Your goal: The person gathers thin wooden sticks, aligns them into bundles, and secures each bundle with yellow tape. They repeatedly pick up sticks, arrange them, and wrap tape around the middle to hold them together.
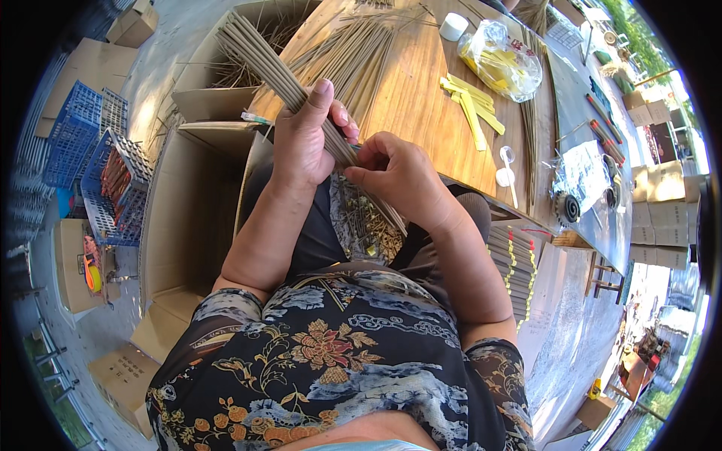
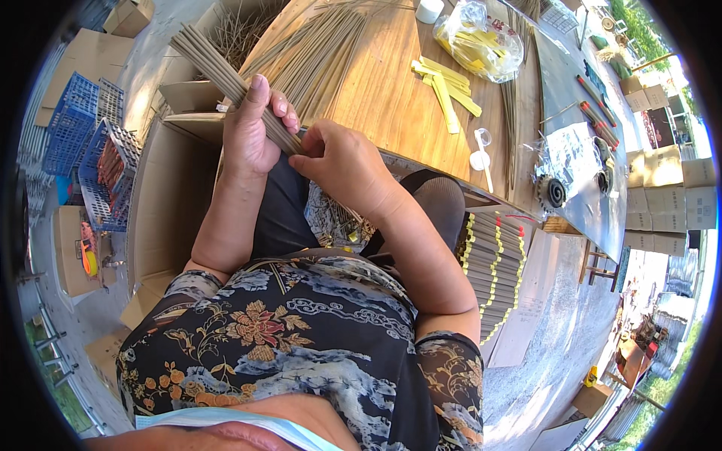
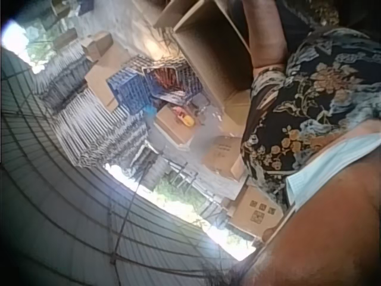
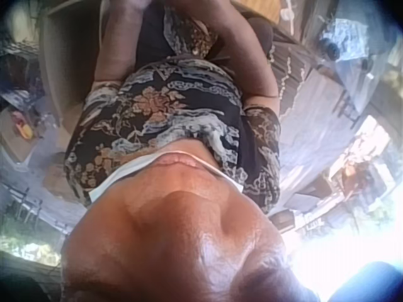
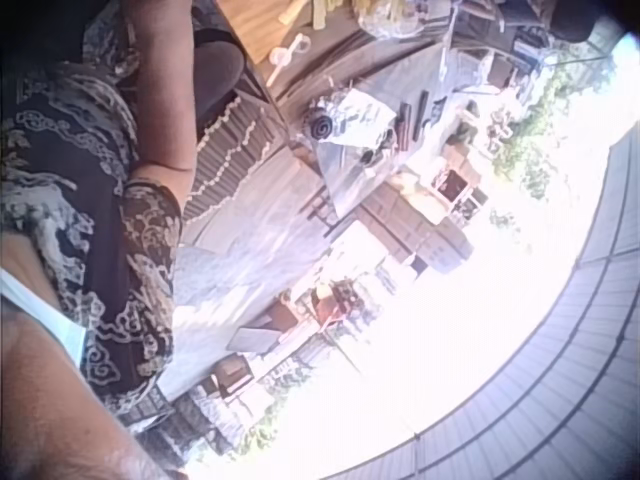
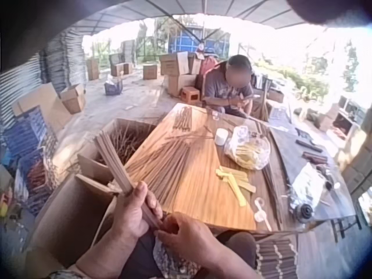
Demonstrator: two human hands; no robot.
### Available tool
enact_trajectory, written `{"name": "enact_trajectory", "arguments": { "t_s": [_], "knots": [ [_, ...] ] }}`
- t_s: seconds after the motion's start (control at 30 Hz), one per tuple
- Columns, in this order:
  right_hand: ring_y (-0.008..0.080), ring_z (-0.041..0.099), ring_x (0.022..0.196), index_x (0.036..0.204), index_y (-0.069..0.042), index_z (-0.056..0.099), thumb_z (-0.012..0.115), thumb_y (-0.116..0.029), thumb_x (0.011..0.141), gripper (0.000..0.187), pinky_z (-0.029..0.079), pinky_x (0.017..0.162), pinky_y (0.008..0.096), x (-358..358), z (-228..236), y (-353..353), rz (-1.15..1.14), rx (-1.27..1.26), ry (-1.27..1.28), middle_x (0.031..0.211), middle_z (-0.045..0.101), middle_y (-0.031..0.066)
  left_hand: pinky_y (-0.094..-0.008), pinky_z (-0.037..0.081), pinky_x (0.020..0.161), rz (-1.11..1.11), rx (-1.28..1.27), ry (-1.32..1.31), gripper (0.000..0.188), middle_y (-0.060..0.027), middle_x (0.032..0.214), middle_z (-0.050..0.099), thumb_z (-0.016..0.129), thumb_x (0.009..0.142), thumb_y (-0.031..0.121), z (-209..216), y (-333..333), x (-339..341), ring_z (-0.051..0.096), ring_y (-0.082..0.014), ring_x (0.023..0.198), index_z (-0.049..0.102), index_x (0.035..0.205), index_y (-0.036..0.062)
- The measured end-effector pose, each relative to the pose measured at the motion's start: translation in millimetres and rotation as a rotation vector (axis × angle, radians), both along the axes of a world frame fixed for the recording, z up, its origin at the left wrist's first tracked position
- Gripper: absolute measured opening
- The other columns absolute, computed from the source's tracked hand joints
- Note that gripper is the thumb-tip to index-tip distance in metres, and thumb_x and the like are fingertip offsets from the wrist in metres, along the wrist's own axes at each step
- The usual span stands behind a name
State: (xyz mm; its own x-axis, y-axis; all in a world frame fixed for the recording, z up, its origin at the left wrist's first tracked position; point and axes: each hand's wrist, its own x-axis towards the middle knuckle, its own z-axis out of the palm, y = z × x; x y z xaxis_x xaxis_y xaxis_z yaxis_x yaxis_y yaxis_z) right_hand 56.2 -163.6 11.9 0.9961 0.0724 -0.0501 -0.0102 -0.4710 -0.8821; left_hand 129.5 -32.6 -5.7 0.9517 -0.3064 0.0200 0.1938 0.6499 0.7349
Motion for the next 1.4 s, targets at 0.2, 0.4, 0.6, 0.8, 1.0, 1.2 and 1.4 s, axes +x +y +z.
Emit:
{"name": "enact_trajectory", "arguments": {
  "t_s": [0.2,0.4,0.6,0.8,1.0,1.2,1.4],
  "knots": [
    [0.0186,0.059,0.064,0.077,0.003,0.06,0.067,-0.018,0.07,0.023,0.046,0.06,0.0304,6,2,-3,0.042,0.057,0.072,0.067,0.061,0.0123,-0.0284,0.043,0.051,-0.043,0.006,0.047,0.032,-0.0022,0.06,0.048,0.058,0.084,0.037,-3,1,4,0.05,-0.0155,0.055,0.045,0.069,0.0111],
    [0.0141,0.055,0.06,0.076,0.003,0.061,0.068,-0.018,0.069,0.023,0.044,0.057,0.0291,7,10,-11,0.093,0.013,0.2,0.063,0.059,0.0099,-0.0283,0.042,0.052,0.004,-0.141,0.139,0.034,-0.0021,0.058,0.049,0.063,0.079,0.037,-4,14,23,0.048,-0.0143,0.052,0.047,0.067,0.0105],
    [0.0122,0.052,0.059,0.073,0.003,0.059,0.068,-0.016,0.07,0.021,0.042,0.055,0.0278,-6,11,-30,0.122,-0.071,0.283,0.062,0.056,0.008,-0.0277,0.042,0.051,0.07,-0.242,0.153,0.032,-0.0018,0.059,0.048,0.062,0.081,0.035,-9,50,59,0.048,-0.0151,0.053,0.045,0.066,0.0125],
    [0.0083,0.047,0.059,0.073,0.001,0.057,0.069,-0.012,0.07,0.017,0.04,0.054,0.0257,-18,18,-58,0.143,-0.147,0.291,0.061,0.053,0.0027,-0.0255,0.039,0.048,0.196,-0.331,0.18,0.032,-0.0016,0.058,0.046,0.062,0.082,0.029,-20,83,91,0.045,-0.0134,0.051,0.041,0.063,0.0129],
    [0.0055,0.045,0.054,0.071,-0.001,0.057,0.068,-0.015,0.072,0.018,0.036,0.049,0.0212,25,-5,-77,-0.187,0.105,0.332,0.061,0.052,-0.0014,-0.0222,0.033,0.042,0.151,-0.349,0.078,0.033,0.0008,0.053,0.042,0.055,0.086,0.027,-17,82,92,0.04,-0.009,0.045,0.042,0.06,0.0117],
    [0.0064,0.046,0.052,0.077,-0.003,0.056,0.069,-0.021,0.075,0.023,0.037,0.046,0.0195,129,-69,-68,-0.321,0.274,0.332,0.061,0.051,-0.0003,-0.0207,0.03,0.039,0.081,-0.263,-0.007,0.033,0.0029,0.052,0.037,0.047,0.091,0.03,-8,57,84,0.034,-0.0069,0.042,0.042,0.064,0.0119],
    [0.0107,0.055,0.066,0.088,0.0,0.057,0.063,-0.02,0.08,0.022,0.047,0.062,0.0234,170,-94,-65,-0.302,0.544,0.225,0.075,0.058,0.0041,-0.0216,0.029,0.038,-0.026,-0.122,-0.092,0.038,0.0041,0.049,0.037,0.053,0.087,0.034,1,37,79,0.036,-0.0072,0.04,0.041,0.057,0.0137]
  ]
}}
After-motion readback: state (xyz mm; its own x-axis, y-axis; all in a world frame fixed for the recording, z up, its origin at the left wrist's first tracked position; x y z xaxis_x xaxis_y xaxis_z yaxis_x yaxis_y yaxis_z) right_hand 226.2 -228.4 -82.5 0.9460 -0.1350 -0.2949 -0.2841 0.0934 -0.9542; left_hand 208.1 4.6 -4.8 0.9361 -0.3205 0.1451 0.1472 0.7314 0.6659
